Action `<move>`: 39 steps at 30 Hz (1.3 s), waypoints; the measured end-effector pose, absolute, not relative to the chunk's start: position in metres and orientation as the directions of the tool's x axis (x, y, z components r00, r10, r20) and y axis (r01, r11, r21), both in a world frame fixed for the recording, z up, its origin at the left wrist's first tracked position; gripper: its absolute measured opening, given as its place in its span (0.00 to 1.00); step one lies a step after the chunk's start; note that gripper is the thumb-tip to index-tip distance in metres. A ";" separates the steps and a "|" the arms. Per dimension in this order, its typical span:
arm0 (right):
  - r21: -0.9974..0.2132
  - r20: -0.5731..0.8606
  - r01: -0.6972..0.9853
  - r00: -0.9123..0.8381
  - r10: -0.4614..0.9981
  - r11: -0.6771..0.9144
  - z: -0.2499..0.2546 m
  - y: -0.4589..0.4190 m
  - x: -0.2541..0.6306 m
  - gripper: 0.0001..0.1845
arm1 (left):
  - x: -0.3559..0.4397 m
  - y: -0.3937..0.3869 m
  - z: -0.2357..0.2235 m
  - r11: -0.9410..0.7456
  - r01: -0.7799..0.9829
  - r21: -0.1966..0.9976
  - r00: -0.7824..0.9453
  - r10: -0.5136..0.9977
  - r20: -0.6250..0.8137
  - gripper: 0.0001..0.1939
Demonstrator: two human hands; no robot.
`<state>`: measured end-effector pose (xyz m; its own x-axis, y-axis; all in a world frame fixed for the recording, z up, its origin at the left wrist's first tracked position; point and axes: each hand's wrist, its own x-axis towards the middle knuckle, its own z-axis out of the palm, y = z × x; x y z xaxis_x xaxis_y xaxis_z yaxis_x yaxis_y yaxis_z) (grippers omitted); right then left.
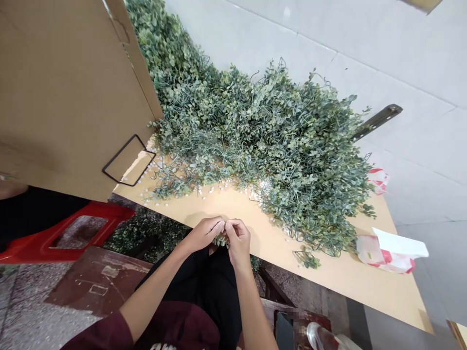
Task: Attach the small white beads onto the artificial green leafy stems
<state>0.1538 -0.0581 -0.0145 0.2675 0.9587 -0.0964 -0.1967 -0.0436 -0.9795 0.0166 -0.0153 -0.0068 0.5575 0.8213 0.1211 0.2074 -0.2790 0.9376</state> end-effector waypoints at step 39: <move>-0.940 -0.134 0.328 -0.098 0.986 -0.095 0.030 -0.015 0.207 0.08 | 0.019 -0.009 -0.002 -0.100 0.151 0.983 0.266 0.962 0.057 0.09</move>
<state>0.2073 -0.0150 0.0305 -0.0978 0.9861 -0.1339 0.3275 -0.0952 -0.9400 0.0190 -0.0087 -0.0016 0.2662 0.9622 0.0567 0.1513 -0.0998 0.9834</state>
